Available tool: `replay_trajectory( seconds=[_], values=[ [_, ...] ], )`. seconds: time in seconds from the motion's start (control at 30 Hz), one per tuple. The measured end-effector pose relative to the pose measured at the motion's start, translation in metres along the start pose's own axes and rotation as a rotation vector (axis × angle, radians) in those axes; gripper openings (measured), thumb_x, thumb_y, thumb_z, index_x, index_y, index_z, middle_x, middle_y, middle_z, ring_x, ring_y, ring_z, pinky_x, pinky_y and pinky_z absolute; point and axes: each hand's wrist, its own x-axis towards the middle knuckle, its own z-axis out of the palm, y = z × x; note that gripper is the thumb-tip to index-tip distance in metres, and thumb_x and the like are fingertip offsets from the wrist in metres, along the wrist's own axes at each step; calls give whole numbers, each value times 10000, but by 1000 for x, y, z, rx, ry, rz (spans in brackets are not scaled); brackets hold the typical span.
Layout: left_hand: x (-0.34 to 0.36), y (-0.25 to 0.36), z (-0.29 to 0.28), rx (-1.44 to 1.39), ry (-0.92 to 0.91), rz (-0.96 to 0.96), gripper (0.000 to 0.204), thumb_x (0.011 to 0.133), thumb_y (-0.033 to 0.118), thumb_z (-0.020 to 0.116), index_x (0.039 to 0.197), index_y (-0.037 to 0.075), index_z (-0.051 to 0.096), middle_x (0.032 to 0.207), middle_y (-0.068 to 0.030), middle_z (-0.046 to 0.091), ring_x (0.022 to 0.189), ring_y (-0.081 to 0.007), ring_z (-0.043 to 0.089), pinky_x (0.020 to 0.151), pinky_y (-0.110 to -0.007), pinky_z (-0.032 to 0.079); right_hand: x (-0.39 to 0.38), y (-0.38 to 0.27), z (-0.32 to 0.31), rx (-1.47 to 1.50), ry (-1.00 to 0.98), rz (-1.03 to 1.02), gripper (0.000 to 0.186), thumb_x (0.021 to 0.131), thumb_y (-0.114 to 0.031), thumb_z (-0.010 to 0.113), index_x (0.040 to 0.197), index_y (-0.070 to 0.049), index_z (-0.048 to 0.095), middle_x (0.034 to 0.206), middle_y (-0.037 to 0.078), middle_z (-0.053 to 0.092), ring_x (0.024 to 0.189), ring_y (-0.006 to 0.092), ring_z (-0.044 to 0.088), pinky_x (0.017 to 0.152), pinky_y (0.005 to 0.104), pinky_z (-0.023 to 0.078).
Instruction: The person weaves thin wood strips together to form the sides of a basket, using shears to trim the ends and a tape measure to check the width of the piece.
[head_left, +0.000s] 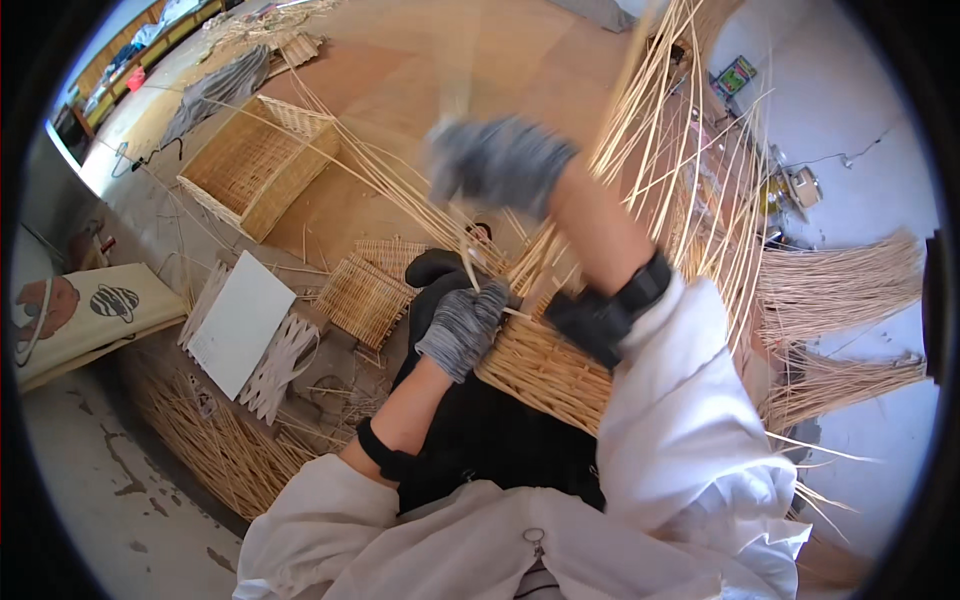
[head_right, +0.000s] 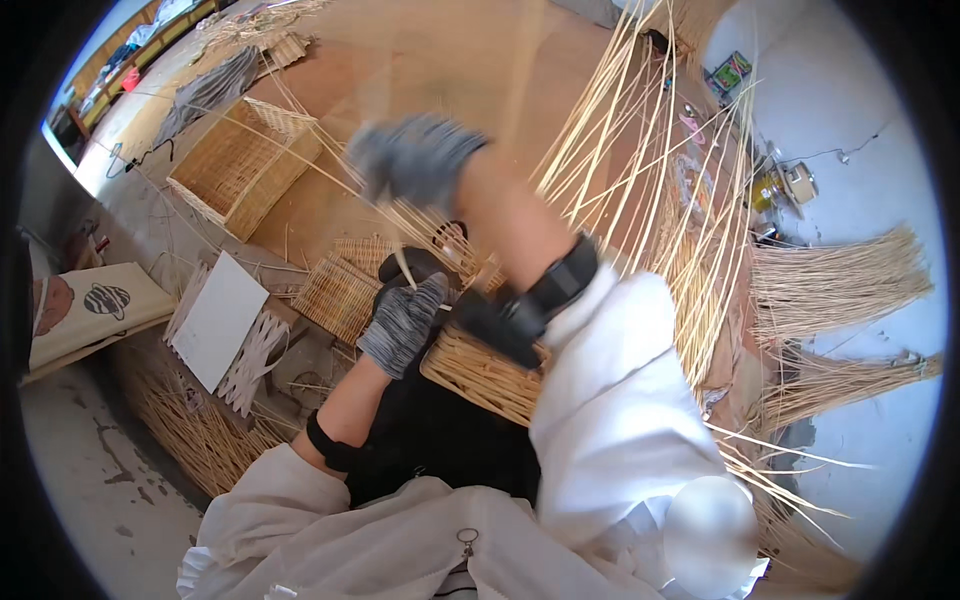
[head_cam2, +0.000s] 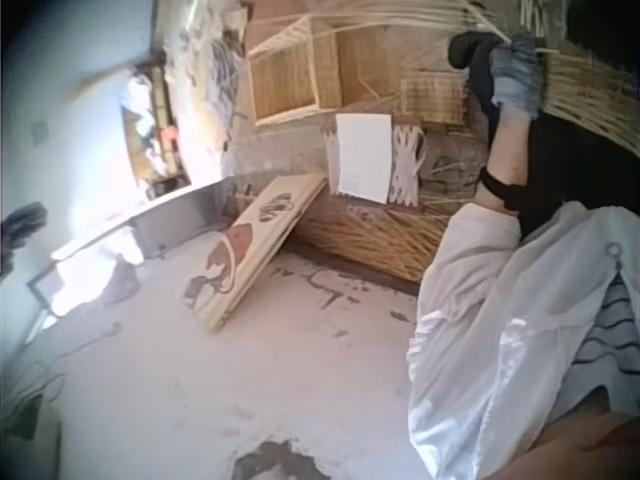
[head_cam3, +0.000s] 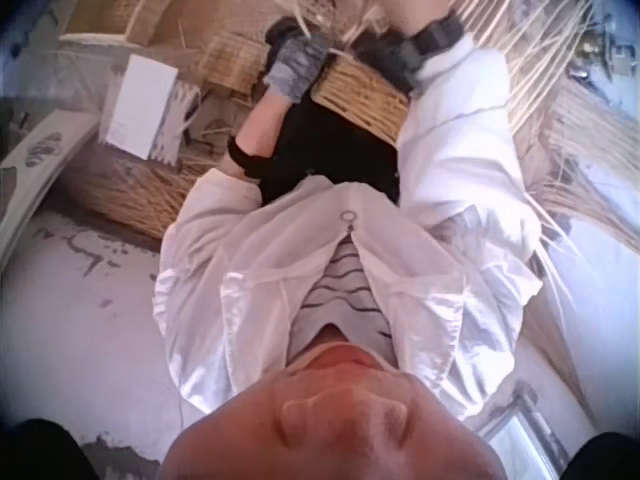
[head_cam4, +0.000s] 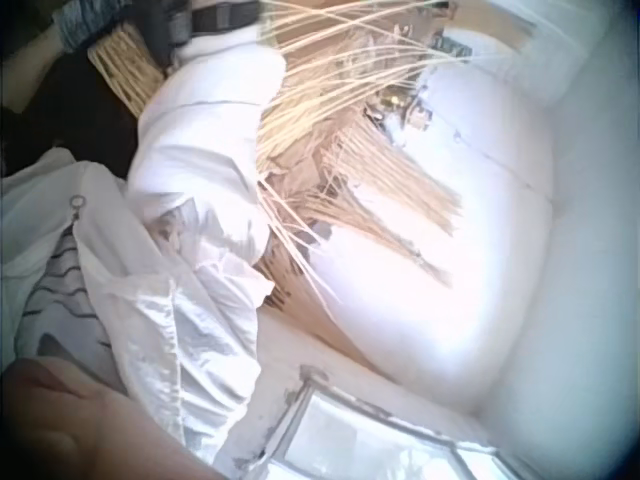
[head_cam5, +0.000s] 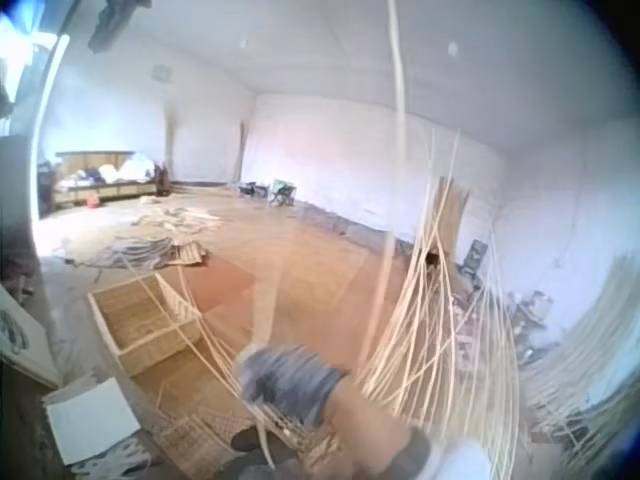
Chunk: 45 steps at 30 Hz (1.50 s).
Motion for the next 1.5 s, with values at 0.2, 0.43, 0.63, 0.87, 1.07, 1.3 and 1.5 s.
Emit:
replay_trajectory(
  seconds=[0.2, 0.43, 0.63, 0.87, 1.07, 1.3, 1.5],
  values=[
    [17, 8, -5, -401, -40, -360, 293, 859, 308, 622, 956, 31, 625, 801, -22, 601, 727, -94, 547, 620, -239, 462, -95, 75, -2, 1301, 694, 1277, 140, 906, -124, 495, 954, -5, 550, 705, 78, 595, 636, 241, 621, 661, 451, 571],
    [40, -10, -1, -127, -217, -199, 212, 855, 192, 622, 949, 1, 619, 804, -28, 608, 727, -116, 571, 655, -261, 475, -126, 5, -11, 1129, 694, 711, 294, 933, -286, 475, 1005, -9, 541, 681, 66, 593, 628, 194, 605, 644, 385, 544],
    [60, -8, -19, 436, -609, 344, 324, 904, 163, 522, 1169, -22, 543, 1056, -134, 631, 902, -191, 608, 797, -297, 491, -172, -122, 30, 1568, 1145, 484, 198, 943, -253, 419, 869, -89, 501, 605, -1, 383, 555, 129, 419, 735, 354, 476],
    [-14, 79, -28, 806, 215, 321, 507, 905, 467, 417, 1069, 7, 553, 948, -148, 636, 855, -224, 616, 791, -301, 498, -252, -133, 111, 1751, 1525, 828, 163, 930, -162, 468, 832, -59, 550, 549, 4, 384, 514, 203, 423, 818, 394, 475],
    [-26, 48, 68, 1478, -442, 609, 838, 789, 619, 472, 1336, 0, 326, 1311, -144, 453, 1243, -230, 410, 1042, -408, 250, -220, -84, 59, 459, 654, 965, 113, 862, -113, 518, 893, -11, 556, 773, 108, 564, 773, 263, 554, 819, 318, 445],
    [-13, 37, 99, 1577, -416, 178, 985, 698, 672, 554, 1343, -29, 302, 1336, -185, 412, 1255, -278, 390, 1012, -430, 288, -183, -45, 40, 393, 879, 1242, 302, 848, -167, 558, 1098, 1, 529, 1037, 170, 582, 988, 238, 542, 867, 332, 432],
    [-27, 28, 92, 1466, -230, 486, 920, 755, 607, 534, 1363, -32, 273, 1382, -230, 333, 1296, -323, 319, 1047, -457, 233, -188, -38, 49, 506, 806, 1122, 420, 819, -199, 602, 1169, 13, 509, 1079, 197, 595, 1043, 239, 545, 877, 329, 439]
  ],
)
